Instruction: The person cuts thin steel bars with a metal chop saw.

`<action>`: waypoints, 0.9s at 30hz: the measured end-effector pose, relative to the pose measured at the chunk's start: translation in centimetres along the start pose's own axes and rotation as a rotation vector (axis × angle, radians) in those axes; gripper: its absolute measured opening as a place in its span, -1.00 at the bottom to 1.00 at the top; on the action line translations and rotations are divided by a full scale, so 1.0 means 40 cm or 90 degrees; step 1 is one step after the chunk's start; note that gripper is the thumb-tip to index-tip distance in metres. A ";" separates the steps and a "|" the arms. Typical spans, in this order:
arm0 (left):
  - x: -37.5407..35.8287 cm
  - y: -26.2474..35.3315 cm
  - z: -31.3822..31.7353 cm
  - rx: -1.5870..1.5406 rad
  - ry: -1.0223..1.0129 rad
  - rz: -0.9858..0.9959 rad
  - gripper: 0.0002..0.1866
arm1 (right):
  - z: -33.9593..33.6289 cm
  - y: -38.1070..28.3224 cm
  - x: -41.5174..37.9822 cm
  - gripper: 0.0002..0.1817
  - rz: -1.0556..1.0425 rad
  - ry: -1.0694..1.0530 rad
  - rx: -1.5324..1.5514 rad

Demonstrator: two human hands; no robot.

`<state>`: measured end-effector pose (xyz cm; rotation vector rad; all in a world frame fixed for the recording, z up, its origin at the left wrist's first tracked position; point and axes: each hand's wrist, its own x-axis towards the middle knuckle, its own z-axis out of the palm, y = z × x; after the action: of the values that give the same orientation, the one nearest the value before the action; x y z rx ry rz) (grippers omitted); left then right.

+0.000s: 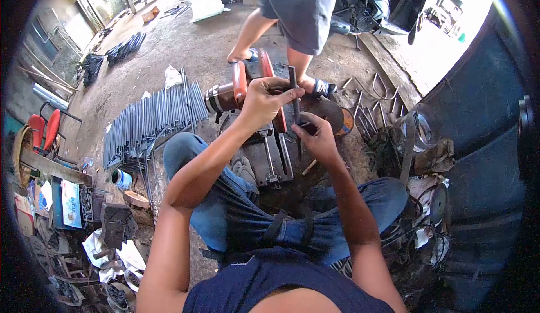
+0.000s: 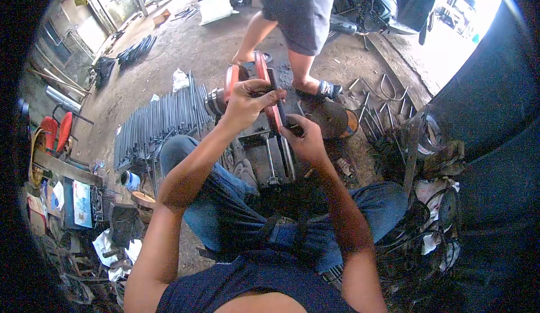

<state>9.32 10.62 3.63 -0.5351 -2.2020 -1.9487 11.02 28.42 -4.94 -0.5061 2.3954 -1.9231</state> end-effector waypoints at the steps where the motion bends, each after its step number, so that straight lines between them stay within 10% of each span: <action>1: 0.001 -0.010 0.000 0.000 0.000 0.000 -0.81 | 0.007 -0.003 -0.003 -0.69 0.000 0.000 0.000; 27: 0.002 -0.017 0.003 -0.239 0.042 -0.086 -0.77 | 0.022 -0.014 -0.010 -0.75 -0.014 -0.085 0.085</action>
<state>9.03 10.69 3.01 -0.3675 -1.8833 -2.4311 11.74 27.59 -4.69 -0.6338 2.1731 -1.9730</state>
